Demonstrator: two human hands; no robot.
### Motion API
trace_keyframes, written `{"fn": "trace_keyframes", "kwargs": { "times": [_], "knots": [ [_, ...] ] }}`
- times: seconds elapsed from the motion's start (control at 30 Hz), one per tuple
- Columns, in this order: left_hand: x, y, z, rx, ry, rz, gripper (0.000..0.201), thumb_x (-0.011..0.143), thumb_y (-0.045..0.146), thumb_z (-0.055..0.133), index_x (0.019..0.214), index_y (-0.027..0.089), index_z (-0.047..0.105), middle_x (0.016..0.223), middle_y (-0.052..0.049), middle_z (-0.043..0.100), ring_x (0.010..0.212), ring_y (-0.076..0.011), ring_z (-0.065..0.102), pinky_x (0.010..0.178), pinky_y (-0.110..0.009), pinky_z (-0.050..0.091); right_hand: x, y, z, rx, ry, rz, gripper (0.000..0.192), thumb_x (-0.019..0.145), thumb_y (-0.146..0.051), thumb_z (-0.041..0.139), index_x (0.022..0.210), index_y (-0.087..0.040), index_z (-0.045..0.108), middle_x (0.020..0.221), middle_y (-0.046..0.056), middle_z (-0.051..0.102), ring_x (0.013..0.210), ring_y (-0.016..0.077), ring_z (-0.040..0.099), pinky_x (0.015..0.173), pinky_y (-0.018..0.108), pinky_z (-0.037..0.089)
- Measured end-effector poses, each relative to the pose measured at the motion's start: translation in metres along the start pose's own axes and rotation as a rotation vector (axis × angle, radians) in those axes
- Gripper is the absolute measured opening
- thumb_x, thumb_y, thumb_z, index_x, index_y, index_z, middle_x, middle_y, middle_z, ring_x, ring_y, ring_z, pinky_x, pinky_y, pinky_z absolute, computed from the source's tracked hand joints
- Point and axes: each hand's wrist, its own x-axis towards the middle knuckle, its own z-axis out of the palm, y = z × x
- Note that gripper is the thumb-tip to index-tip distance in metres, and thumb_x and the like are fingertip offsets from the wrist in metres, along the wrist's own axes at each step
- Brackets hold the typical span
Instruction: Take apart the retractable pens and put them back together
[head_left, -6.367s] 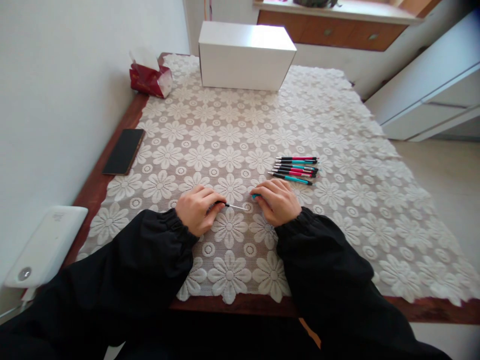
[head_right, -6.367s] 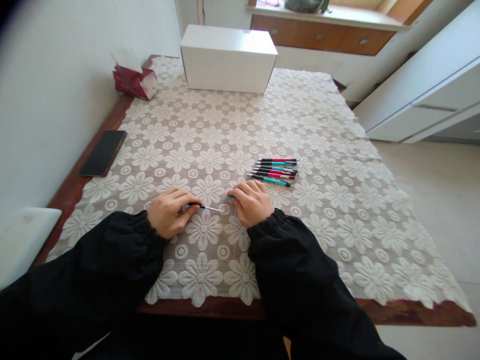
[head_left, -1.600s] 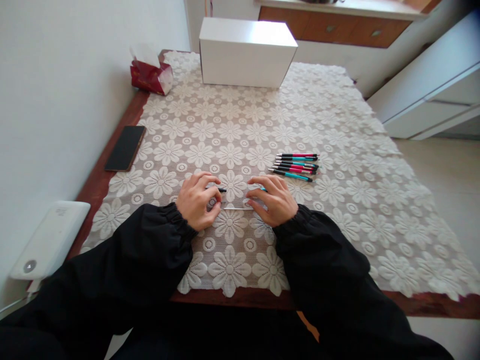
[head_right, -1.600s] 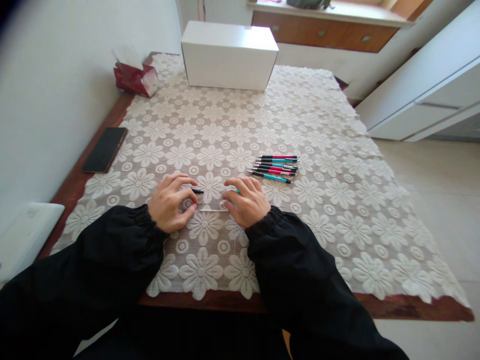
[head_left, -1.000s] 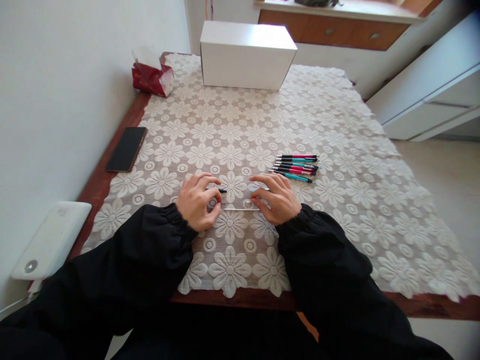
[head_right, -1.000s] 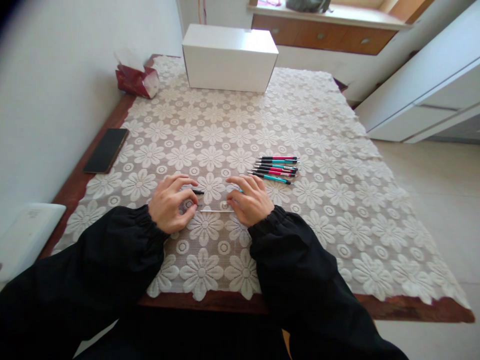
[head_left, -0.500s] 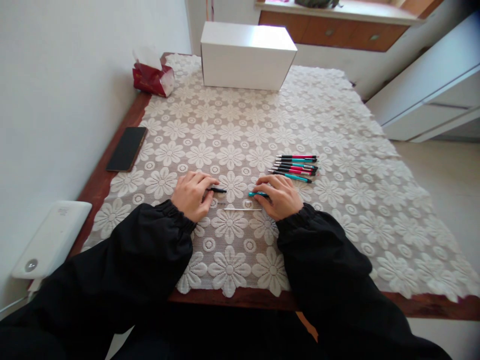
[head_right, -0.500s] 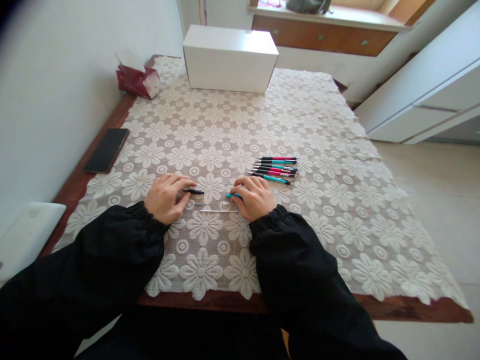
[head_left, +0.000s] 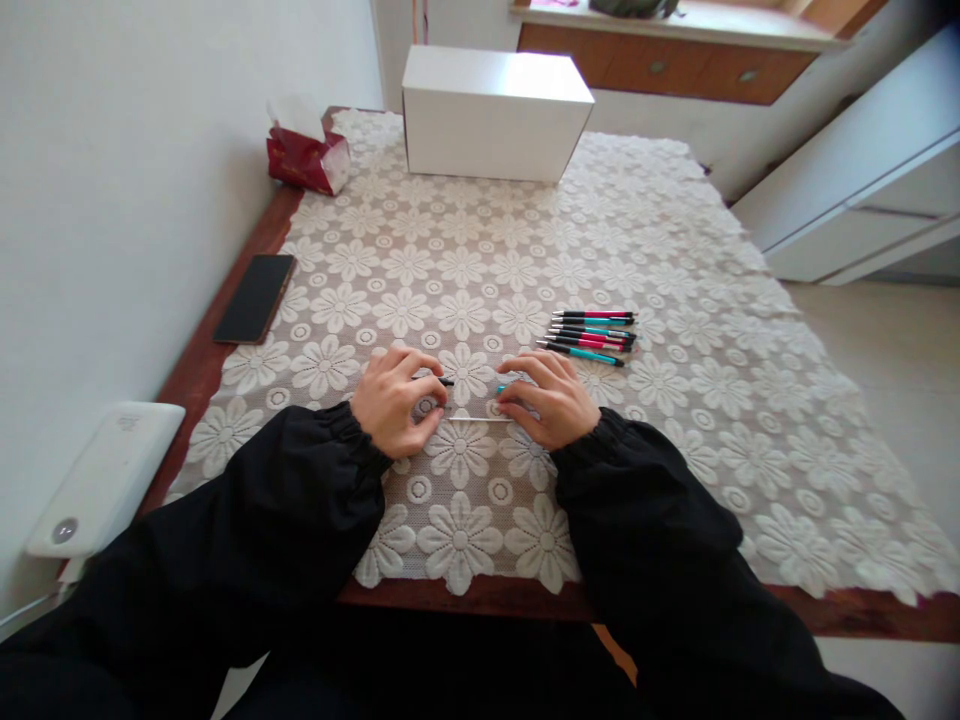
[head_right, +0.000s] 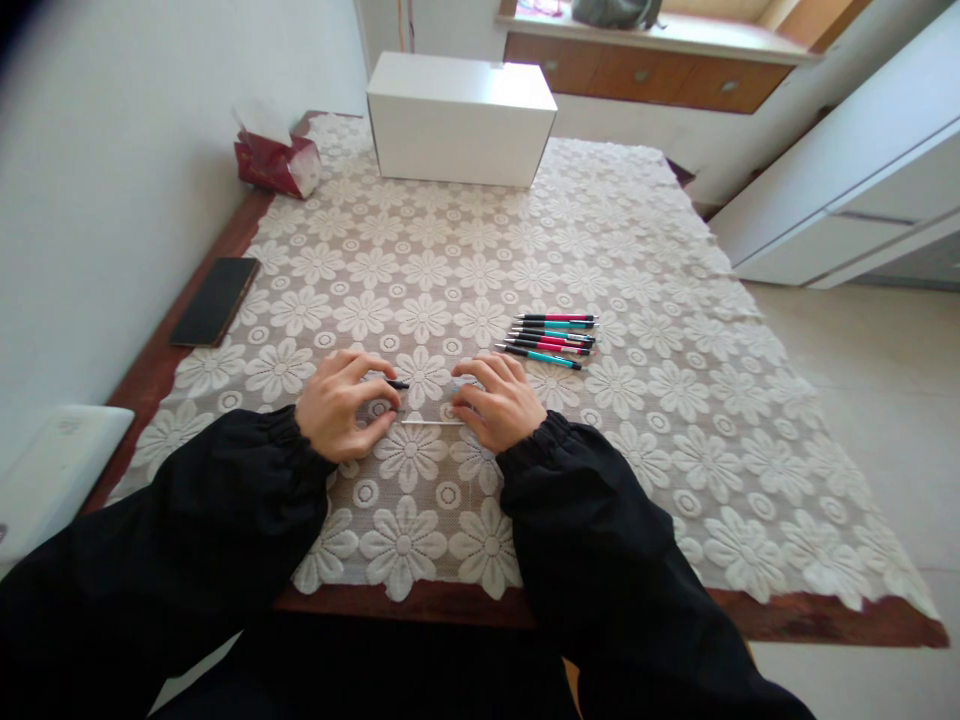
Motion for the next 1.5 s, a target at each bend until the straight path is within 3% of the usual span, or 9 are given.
{"fn": "trace_keyframes", "kwargs": {
  "times": [0.33, 0.6, 0.83, 1.03, 1.23, 1.37, 1.5],
  "knots": [
    [0.000, -0.001, 0.001, -0.003, 0.016, 0.008, 0.006, 0.080, 0.027, 0.069, 0.077, 0.024, 0.074, 0.113, -0.005, 0.073, 0.112, -0.0290, 0.058, 0.095, -0.049, 0.045, 0.001, 0.002, -0.004, -0.011, 0.017, -0.015, 0.011, 0.094, -0.027, 0.066, 0.084, -0.023, 0.071, 0.123, 0.006, 0.071, 0.116, 0.0278, 0.059, 0.106, 0.049, 0.042],
    [0.001, -0.002, 0.000, -0.015, -0.005, 0.015, 0.004, 0.076, 0.024, 0.069, 0.074, 0.023, 0.073, 0.114, -0.004, 0.073, 0.112, -0.0291, 0.058, 0.097, -0.050, 0.043, 0.000, 0.005, -0.008, -0.057, 0.077, 0.038, 0.009, 0.092, -0.022, 0.063, 0.093, -0.025, 0.072, 0.120, 0.006, 0.071, 0.115, 0.0277, 0.058, 0.106, 0.049, 0.042],
    [0.000, -0.002, -0.001, -0.021, -0.014, 0.006, 0.005, 0.076, 0.025, 0.068, 0.074, 0.023, 0.072, 0.116, -0.004, 0.073, 0.116, -0.0298, 0.057, 0.101, -0.051, 0.041, -0.002, 0.008, -0.005, -0.078, 0.017, 0.085, 0.009, 0.093, -0.025, 0.063, 0.095, -0.025, 0.072, 0.117, 0.007, 0.071, 0.108, 0.0273, 0.060, 0.099, 0.046, 0.043],
    [0.000, -0.003, 0.000, -0.036, 0.033, 0.011, 0.008, 0.079, 0.025, 0.067, 0.084, 0.023, 0.073, 0.117, -0.004, 0.073, 0.116, -0.0298, 0.058, 0.100, -0.050, 0.044, -0.001, 0.007, -0.007, -0.053, -0.039, 0.091, 0.011, 0.095, -0.026, 0.061, 0.097, -0.024, 0.072, 0.104, 0.006, 0.072, 0.099, 0.0250, 0.060, 0.092, 0.042, 0.043],
    [0.002, -0.004, 0.000, -0.073, 0.097, -0.045, 0.015, 0.084, 0.017, 0.062, 0.095, 0.021, 0.071, 0.110, -0.005, 0.074, 0.111, -0.0267, 0.061, 0.099, -0.047, 0.047, -0.001, 0.006, -0.008, -0.067, -0.072, 0.093, 0.013, 0.094, -0.026, 0.060, 0.100, -0.023, 0.070, 0.103, 0.007, 0.072, 0.096, 0.0253, 0.061, 0.089, 0.041, 0.043],
    [0.002, -0.005, 0.001, -0.055, 0.072, -0.070, 0.020, 0.083, 0.017, 0.064, 0.102, 0.020, 0.070, 0.112, -0.006, 0.074, 0.111, -0.0269, 0.061, 0.101, -0.047, 0.047, 0.001, 0.004, -0.011, -0.070, -0.002, 0.068, 0.017, 0.091, -0.020, 0.058, 0.103, -0.021, 0.069, 0.103, 0.007, 0.073, 0.095, 0.0251, 0.062, 0.088, 0.041, 0.043],
    [0.002, -0.007, 0.003, -0.018, 0.052, -0.102, 0.021, 0.087, 0.021, 0.064, 0.106, 0.020, 0.071, 0.112, -0.006, 0.074, 0.110, -0.0278, 0.061, 0.098, -0.047, 0.047, 0.004, -0.002, -0.016, -0.041, 0.097, 0.023, 0.013, 0.091, -0.017, 0.057, 0.093, -0.023, 0.068, 0.093, 0.005, 0.072, 0.089, 0.0229, 0.061, 0.083, 0.039, 0.043]
  ]
}}
